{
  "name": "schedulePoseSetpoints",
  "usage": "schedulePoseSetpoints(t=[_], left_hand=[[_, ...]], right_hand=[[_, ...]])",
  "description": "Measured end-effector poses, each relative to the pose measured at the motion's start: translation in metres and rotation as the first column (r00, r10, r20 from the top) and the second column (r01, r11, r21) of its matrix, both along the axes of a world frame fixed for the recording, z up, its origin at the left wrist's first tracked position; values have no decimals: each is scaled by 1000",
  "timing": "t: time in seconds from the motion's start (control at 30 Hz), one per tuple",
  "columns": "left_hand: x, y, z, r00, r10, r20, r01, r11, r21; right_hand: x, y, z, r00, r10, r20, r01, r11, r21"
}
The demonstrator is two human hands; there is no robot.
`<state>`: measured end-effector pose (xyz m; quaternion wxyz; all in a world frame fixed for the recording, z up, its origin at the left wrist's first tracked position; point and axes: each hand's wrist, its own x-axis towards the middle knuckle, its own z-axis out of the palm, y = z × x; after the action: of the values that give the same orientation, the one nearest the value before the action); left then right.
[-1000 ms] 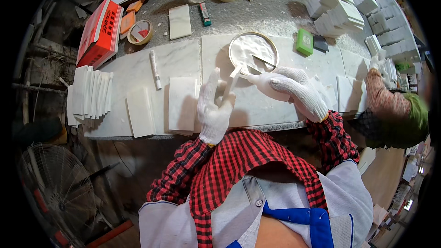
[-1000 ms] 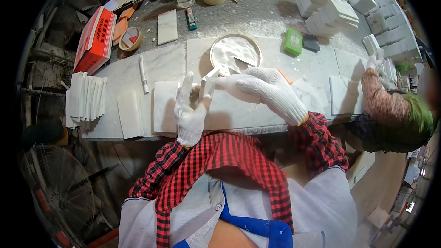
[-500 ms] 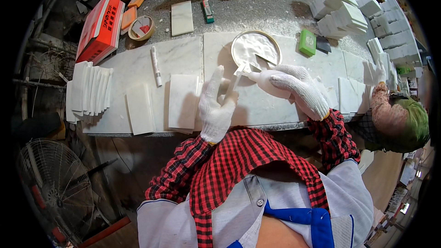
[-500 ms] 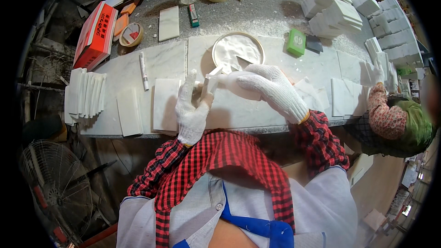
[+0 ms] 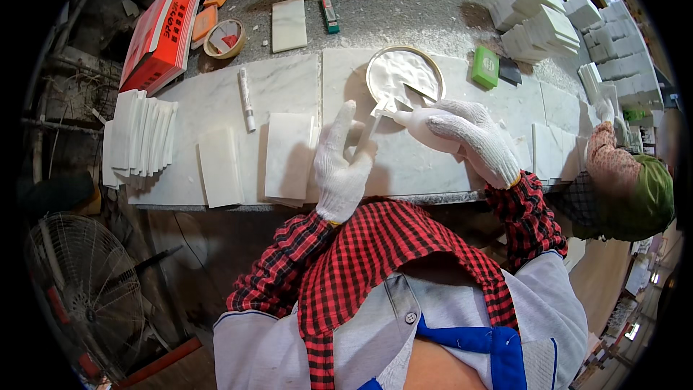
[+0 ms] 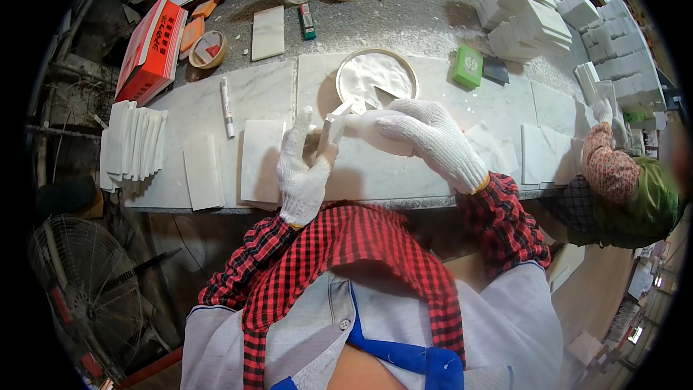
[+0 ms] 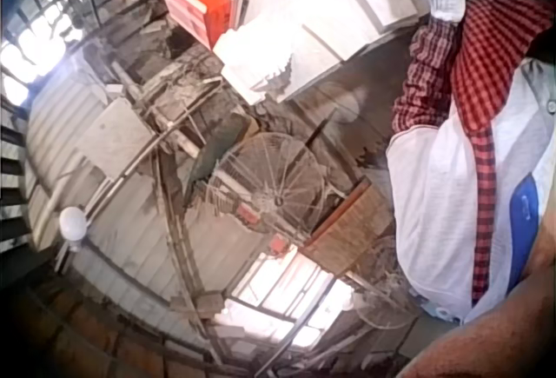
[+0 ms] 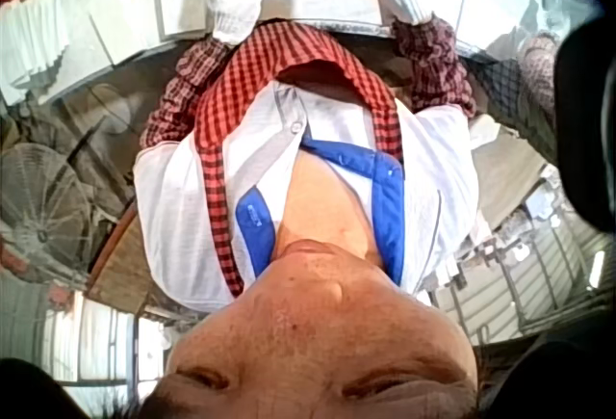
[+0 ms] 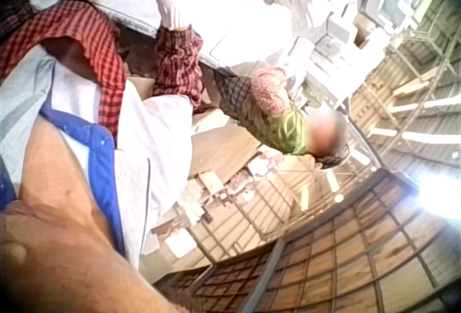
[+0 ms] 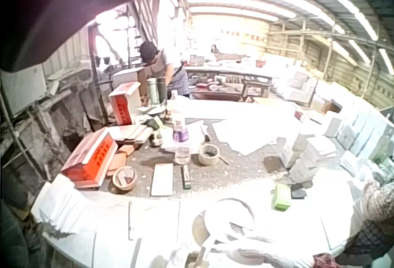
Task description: The person repeatedly sands the edges and surfaces of small white rectangular tiles using a metal file and an orange sanding block. They handle the tiles one at a time, turning them over and smoothing different sides before placing them back on the table.
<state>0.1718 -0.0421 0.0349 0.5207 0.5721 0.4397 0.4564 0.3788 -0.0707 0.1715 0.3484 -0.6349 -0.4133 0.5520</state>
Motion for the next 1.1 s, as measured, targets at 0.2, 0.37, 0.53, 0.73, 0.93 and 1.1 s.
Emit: schedulePoseSetpoints(t=[0.2,0.37,0.53,0.73,0.93,1.1], left_hand=[[0,0,2,999,14,-36,-12,999,48],[-1,1,-3,998,22,-65,-16,995,94],[-2,1,3,998,-29,-48,28,1000,-10],[-2,1,7,997,-3,-75,5,1000,15],[-3,1,12,996,-51,-74,46,997,-66],[2,1,3,999,26,-25,-25,999,23]], right_hand=[[-2,-1,0,1000,-19,1,19,1000,0],[-2,-1,1,1000,-28,5,28,1000,-9],[-2,0,2,998,-11,63,12,1000,-24],[-1,1,-1,999,-3,54,3,1000,-10],[1,1,-4,1000,-7,2,7,1000,-7],[1,1,-4,1000,-12,-18,12,1000,13]])
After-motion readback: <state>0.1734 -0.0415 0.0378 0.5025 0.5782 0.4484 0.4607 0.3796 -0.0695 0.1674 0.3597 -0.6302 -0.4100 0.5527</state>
